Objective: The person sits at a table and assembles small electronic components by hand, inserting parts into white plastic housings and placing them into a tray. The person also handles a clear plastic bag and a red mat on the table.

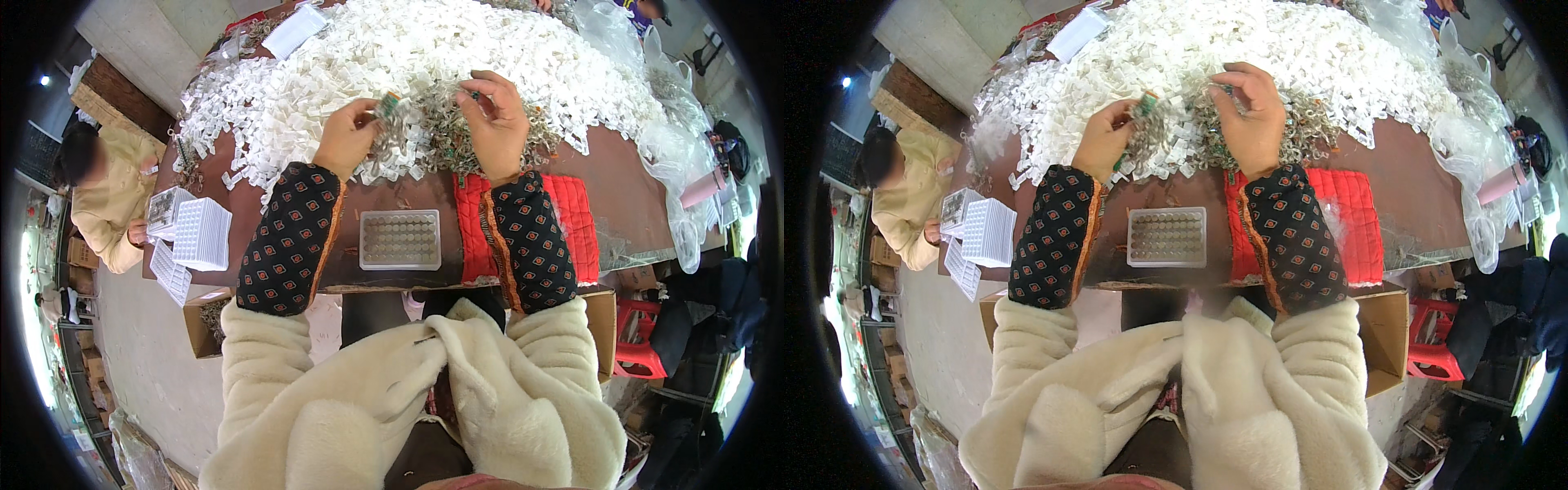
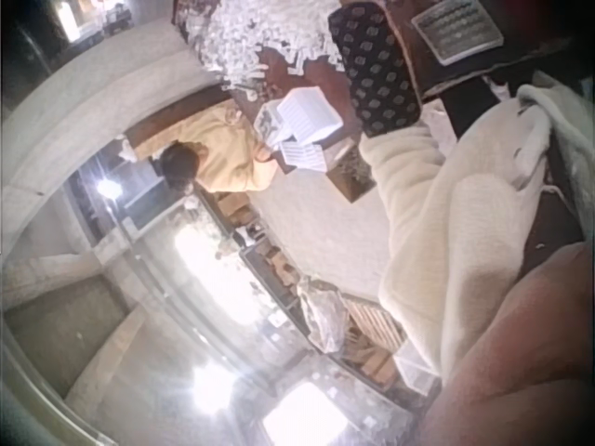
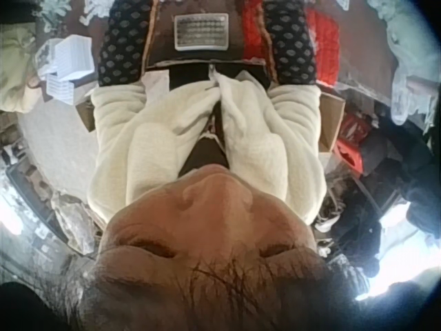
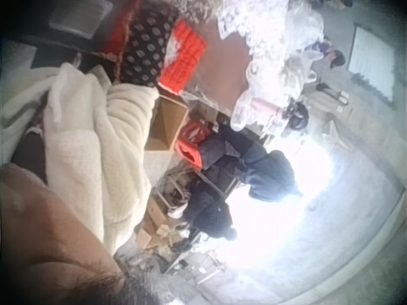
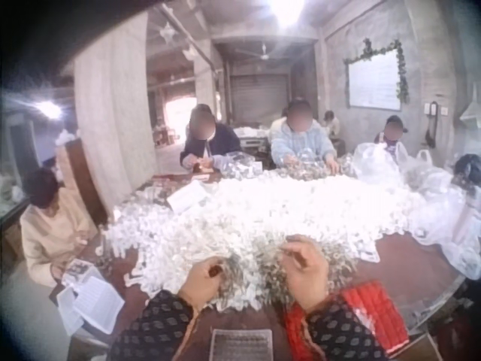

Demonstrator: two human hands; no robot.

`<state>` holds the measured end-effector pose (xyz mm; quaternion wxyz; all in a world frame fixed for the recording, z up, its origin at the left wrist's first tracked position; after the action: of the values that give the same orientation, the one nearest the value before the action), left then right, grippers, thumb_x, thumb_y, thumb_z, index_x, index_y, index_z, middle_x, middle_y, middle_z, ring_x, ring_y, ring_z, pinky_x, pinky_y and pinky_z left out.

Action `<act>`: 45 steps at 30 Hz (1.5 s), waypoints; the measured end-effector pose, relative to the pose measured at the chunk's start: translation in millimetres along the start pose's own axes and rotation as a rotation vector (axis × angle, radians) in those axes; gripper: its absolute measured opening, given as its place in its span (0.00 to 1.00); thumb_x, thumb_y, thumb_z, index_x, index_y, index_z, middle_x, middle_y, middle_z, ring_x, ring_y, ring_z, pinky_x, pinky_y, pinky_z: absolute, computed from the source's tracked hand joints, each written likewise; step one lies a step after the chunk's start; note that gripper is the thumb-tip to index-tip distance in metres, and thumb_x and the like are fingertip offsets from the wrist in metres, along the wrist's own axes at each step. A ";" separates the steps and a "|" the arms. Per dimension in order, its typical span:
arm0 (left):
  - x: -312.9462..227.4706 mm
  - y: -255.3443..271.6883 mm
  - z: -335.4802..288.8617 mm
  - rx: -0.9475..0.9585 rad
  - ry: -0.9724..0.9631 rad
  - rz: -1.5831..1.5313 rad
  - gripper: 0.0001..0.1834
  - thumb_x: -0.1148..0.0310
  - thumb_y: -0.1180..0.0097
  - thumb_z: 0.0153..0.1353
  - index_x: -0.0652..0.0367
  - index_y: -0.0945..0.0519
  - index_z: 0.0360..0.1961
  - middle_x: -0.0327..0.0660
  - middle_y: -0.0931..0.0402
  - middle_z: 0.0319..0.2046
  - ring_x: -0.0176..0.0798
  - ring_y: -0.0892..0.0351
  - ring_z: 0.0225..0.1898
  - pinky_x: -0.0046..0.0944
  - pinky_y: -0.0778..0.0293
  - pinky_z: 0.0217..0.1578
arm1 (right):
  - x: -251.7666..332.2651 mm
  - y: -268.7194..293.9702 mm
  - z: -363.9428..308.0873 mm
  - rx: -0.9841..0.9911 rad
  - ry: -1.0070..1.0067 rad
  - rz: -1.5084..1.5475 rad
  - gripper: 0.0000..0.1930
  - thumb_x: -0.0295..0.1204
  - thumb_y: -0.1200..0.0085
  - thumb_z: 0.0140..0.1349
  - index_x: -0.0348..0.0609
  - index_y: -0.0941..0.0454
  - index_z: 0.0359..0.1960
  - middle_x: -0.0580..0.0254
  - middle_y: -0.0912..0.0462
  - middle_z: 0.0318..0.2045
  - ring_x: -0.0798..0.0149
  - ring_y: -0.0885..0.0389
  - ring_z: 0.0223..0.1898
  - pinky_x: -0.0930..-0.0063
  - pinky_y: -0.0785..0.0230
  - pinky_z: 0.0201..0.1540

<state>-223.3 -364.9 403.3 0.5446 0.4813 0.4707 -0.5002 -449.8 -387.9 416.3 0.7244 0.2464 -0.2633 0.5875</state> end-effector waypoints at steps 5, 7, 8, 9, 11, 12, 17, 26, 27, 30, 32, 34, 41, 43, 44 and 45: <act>0.8 -6.7 4.7 0.142 0.009 -0.179 0.18 0.85 0.53 0.61 0.66 0.24 0.53 0.39 0.21 0.38 0.28 0.24 0.39 0.28 0.28 0.40 | -3.1 -8.5 0.0 0.148 -0.172 0.022 0.07 0.18 0.40 0.57 0.40 0.19 0.38 0.62 0.22 0.46 0.70 0.22 0.42 0.79 0.27 0.42; 1.5 -6.6 8.1 0.076 0.003 -0.208 0.19 0.85 0.54 0.62 0.67 0.26 0.54 0.40 0.20 0.40 0.29 0.22 0.39 0.30 0.26 0.41 | -7.9 -8.7 1.1 0.076 -0.193 0.061 0.07 0.19 0.40 0.57 0.39 0.20 0.37 0.61 0.21 0.46 0.70 0.22 0.42 0.79 0.26 0.42; 2.2 -7.0 8.6 0.110 0.021 -0.282 0.19 0.85 0.54 0.62 0.67 0.26 0.54 0.40 0.20 0.40 0.30 0.22 0.38 0.30 0.25 0.41 | -10.0 -9.1 0.6 0.111 -0.167 0.017 0.06 0.19 0.40 0.57 0.39 0.20 0.37 0.61 0.21 0.46 0.71 0.22 0.42 0.79 0.26 0.42; 3.4 -7.4 8.9 0.117 0.053 -0.343 0.18 0.84 0.53 0.63 0.67 0.26 0.54 0.40 0.20 0.41 0.30 0.21 0.38 0.31 0.24 0.40 | -12.3 -7.8 0.5 0.144 -0.139 -0.032 0.06 0.19 0.40 0.58 0.39 0.20 0.37 0.61 0.20 0.46 0.71 0.22 0.43 0.79 0.26 0.42; 5.0 -6.5 8.6 0.215 0.045 -0.464 0.17 0.80 0.51 0.64 0.65 0.27 0.55 0.40 0.21 0.43 0.33 0.19 0.37 0.34 0.21 0.35 | -18.9 -4.0 1.5 0.106 -0.134 -0.021 0.06 0.20 0.39 0.57 0.37 0.20 0.37 0.62 0.20 0.45 0.73 0.21 0.41 0.80 0.26 0.40; 5.8 -4.3 8.1 0.179 0.095 -0.506 0.17 0.79 0.51 0.65 0.64 0.27 0.55 0.40 0.21 0.43 0.33 0.19 0.37 0.35 0.20 0.34 | -22.6 -2.3 1.6 0.113 -0.200 -0.046 0.06 0.20 0.39 0.57 0.38 0.20 0.37 0.63 0.19 0.43 0.73 0.21 0.40 0.80 0.26 0.39; 0.6 10.5 7.2 0.197 0.136 -0.673 0.18 0.76 0.48 0.65 0.59 0.28 0.56 0.37 0.20 0.42 0.34 0.18 0.35 0.39 0.20 0.28 | -38.7 5.1 8.9 0.028 -0.347 -0.118 0.06 0.21 0.39 0.55 0.43 0.18 0.35 0.62 0.18 0.35 0.69 0.19 0.32 0.77 0.26 0.32; 5.4 -12.2 9.0 0.244 0.097 -0.266 0.19 0.82 0.51 0.62 0.66 0.27 0.55 0.37 0.21 0.41 0.29 0.21 0.38 0.31 0.22 0.38 | -37.3 -5.6 10.0 0.090 -0.019 -0.151 0.08 0.21 0.37 0.54 0.43 0.18 0.36 0.65 0.16 0.35 0.72 0.19 0.33 0.81 0.28 0.33; 7.4 -11.4 10.8 0.226 0.115 -0.194 0.19 0.83 0.51 0.62 0.67 0.27 0.55 0.38 0.21 0.41 0.29 0.22 0.39 0.29 0.25 0.42 | -35.4 -7.8 8.6 0.089 -0.058 -0.124 0.08 0.21 0.37 0.55 0.43 0.18 0.37 0.66 0.16 0.34 0.74 0.21 0.32 0.82 0.29 0.33; 16.8 -10.5 16.0 0.052 0.111 -0.024 0.20 0.82 0.51 0.60 0.67 0.27 0.56 0.38 0.21 0.36 0.26 0.25 0.33 0.27 0.29 0.35 | -31.1 -10.3 11.3 0.048 -0.133 -0.036 0.07 0.22 0.38 0.57 0.44 0.17 0.37 0.71 0.17 0.31 0.79 0.24 0.31 0.84 0.31 0.32; 22.3 -6.6 15.4 0.044 0.081 0.010 0.22 0.83 0.52 0.59 0.67 0.28 0.56 0.38 0.22 0.36 0.26 0.26 0.32 0.26 0.31 0.33 | -31.3 -5.5 13.8 -0.086 -0.255 0.089 0.06 0.23 0.38 0.58 0.41 0.18 0.38 0.73 0.18 0.31 0.81 0.27 0.30 0.88 0.34 0.32; 26.0 -5.3 14.9 0.051 0.074 -0.028 0.21 0.83 0.53 0.59 0.67 0.28 0.56 0.37 0.22 0.36 0.26 0.26 0.33 0.27 0.30 0.34 | -33.0 -1.0 13.8 -0.149 -0.289 0.214 0.07 0.23 0.38 0.59 0.39 0.18 0.38 0.72 0.18 0.31 0.81 0.27 0.30 0.88 0.34 0.33; 11.4 10.7 5.4 0.123 0.183 -0.536 0.16 0.79 0.52 0.65 0.64 0.27 0.55 0.40 0.22 0.42 0.34 0.19 0.35 0.34 0.19 0.35 | -50.7 1.2 12.5 0.003 -0.285 -0.070 0.07 0.24 0.39 0.57 0.40 0.19 0.37 0.65 0.19 0.28 0.76 0.26 0.28 0.80 0.31 0.32; 4.1 15.0 2.7 0.138 0.127 -0.502 0.16 0.79 0.52 0.65 0.64 0.27 0.54 0.40 0.22 0.42 0.33 0.19 0.36 0.34 0.19 0.37 | -52.2 2.7 11.5 0.004 -0.376 -0.123 0.07 0.24 0.38 0.56 0.40 0.18 0.37 0.61 0.16 0.30 0.73 0.23 0.28 0.78 0.29 0.33; 1.5 16.0 1.2 0.114 0.115 -0.481 0.16 0.80 0.52 0.65 0.64 0.27 0.54 0.40 0.22 0.43 0.33 0.19 0.37 0.33 0.20 0.37 | -50.8 3.1 11.2 -0.036 -0.312 -0.003 0.06 0.23 0.39 0.57 0.40 0.18 0.37 0.63 0.16 0.31 0.75 0.23 0.30 0.80 0.29 0.34; -0.2 14.5 0.7 0.079 0.118 -0.467 0.17 0.80 0.53 0.65 0.65 0.28 0.55 0.40 0.22 0.42 0.32 0.20 0.38 0.32 0.20 0.38 | -49.4 3.0 10.3 -0.081 -0.328 0.088 0.06 0.22 0.39 0.58 0.40 0.18 0.37 0.65 0.16 0.33 0.77 0.23 0.31 0.81 0.30 0.34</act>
<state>-208.8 -365.0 404.4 0.3667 0.4088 0.5801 -0.6016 -462.2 -429.8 391.0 0.6545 0.2979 -0.4121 0.5595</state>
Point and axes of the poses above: each hand's wrist, its own z-axis towards the middle knuckle, its own y-axis out of the back of the hand, x = y × z, the point moved 1 cm from there along z, towards the middle knuckle
